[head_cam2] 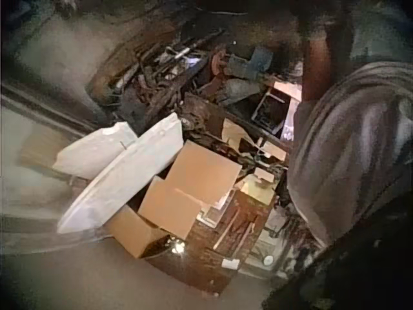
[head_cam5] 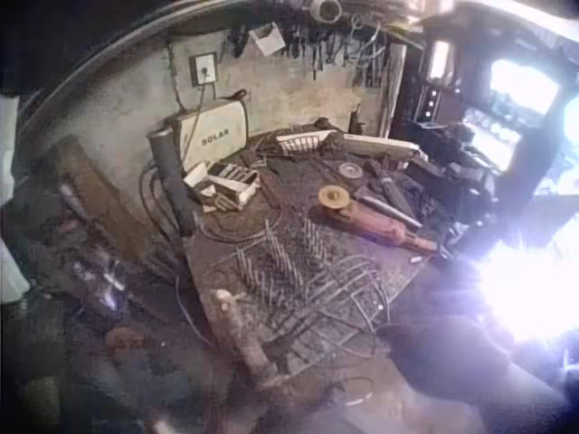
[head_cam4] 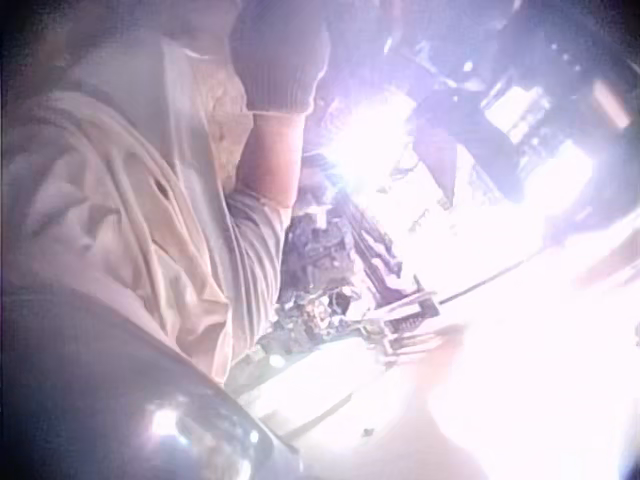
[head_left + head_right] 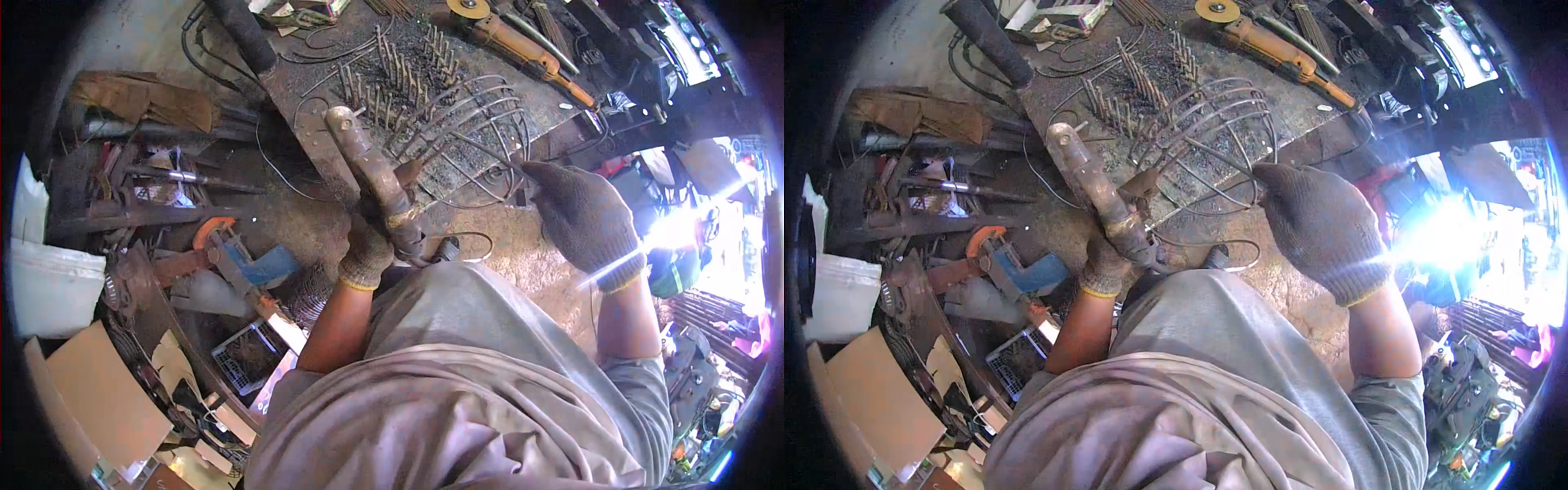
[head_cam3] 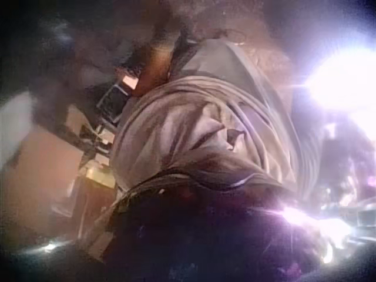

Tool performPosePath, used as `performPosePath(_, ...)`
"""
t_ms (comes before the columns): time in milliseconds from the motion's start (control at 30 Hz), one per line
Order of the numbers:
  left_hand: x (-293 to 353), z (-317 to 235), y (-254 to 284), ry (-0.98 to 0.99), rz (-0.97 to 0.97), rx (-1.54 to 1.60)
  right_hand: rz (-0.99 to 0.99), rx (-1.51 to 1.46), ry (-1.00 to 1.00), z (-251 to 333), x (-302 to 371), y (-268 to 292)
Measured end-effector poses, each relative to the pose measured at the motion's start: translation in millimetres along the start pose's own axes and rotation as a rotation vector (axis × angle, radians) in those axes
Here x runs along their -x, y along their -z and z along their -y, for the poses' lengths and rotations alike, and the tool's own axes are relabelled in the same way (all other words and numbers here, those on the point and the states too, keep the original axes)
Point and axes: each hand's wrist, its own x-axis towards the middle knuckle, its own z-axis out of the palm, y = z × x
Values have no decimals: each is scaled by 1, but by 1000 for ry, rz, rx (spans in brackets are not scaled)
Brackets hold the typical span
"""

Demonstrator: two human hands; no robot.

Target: The person welds together pieces of a metal wire cage structure using a welding torch, holding the frame steady with gloved hands and applying the torch to several joints. After welding, the person sets down the torch and picks up a long metal rod.

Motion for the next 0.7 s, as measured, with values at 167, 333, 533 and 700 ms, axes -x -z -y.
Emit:
performPosePath(167,0,-6,-10,-16,75,-46,3,-30,-46,8,3,1)
performPosePath(333,11,-6,17,-120,31,-862,-57,10,-32,-1,8,19)
performPosePath(533,10,-10,64,20,92,-501,-477,-213,-398,-120,-1,-34)
performPosePath(700,-1,-20,32,-94,-51,-494,-303,-330,-476,-167,-101,-132)
